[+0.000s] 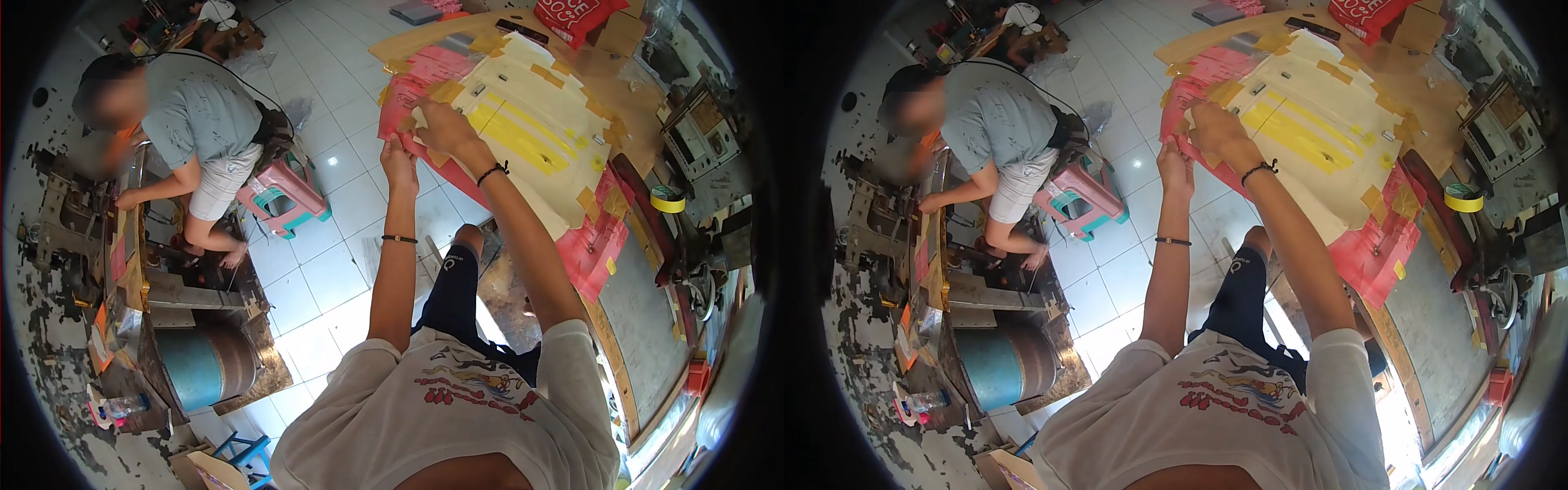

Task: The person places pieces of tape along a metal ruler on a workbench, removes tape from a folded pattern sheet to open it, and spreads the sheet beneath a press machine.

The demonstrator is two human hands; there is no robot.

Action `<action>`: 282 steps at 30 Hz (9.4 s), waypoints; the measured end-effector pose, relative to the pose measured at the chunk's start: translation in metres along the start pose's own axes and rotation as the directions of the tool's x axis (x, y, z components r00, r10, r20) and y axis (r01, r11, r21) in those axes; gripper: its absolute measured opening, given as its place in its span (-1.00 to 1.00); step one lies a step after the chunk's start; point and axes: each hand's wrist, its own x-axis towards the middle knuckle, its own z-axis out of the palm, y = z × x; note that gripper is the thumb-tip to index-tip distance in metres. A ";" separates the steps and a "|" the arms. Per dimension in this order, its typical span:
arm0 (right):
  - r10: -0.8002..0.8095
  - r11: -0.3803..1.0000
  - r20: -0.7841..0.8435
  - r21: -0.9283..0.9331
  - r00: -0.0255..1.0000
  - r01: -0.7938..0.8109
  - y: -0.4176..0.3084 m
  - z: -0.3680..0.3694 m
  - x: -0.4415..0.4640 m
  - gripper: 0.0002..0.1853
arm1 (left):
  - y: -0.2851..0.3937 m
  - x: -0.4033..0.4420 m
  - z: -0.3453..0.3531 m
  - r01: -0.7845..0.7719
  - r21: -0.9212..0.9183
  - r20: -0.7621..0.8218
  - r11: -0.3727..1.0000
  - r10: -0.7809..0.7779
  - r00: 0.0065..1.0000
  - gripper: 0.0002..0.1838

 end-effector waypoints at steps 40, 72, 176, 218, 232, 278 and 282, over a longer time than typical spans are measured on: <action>-0.266 0.936 0.098 -0.213 0.959 0.281 0.011 0.015 0.041 -0.81 | -0.011 -0.005 0.003 -0.236 0.452 -0.074 0.860 0.299 0.951 -0.75; -0.296 0.948 -0.286 0.029 0.911 0.317 0.024 -0.043 0.035 -0.80 | -0.033 0.013 0.000 0.086 0.050 -0.203 0.995 -0.074 0.976 -0.76; 0.213 0.900 0.285 -0.430 0.934 -0.074 0.071 -0.061 0.129 -0.34 | 0.001 0.218 0.108 -0.776 0.563 0.713 -0.286 -0.307 0.630 -0.44; -0.106 0.949 0.066 -0.290 0.992 0.120 0.082 -0.032 0.101 -0.75 | -0.005 0.229 0.102 -0.825 0.445 0.777 -0.347 -0.308 0.549 -0.10; -0.282 0.953 0.077 -0.090 0.956 0.289 0.091 -0.043 0.095 -0.74 | -0.001 0.222 0.104 -0.815 0.441 0.747 -0.376 -0.349 0.566 -0.13; -0.494 0.868 -0.094 -0.099 0.864 0.486 0.054 -0.079 0.057 -0.58 | -0.006 0.214 0.112 -0.747 0.409 0.737 -0.524 -0.294 0.609 -0.41; -0.550 0.820 -0.392 -0.089 0.737 0.565 0.046 -0.121 0.044 -0.62 | 0.004 0.210 0.103 -0.737 0.411 0.724 -0.536 -0.299 0.621 -0.40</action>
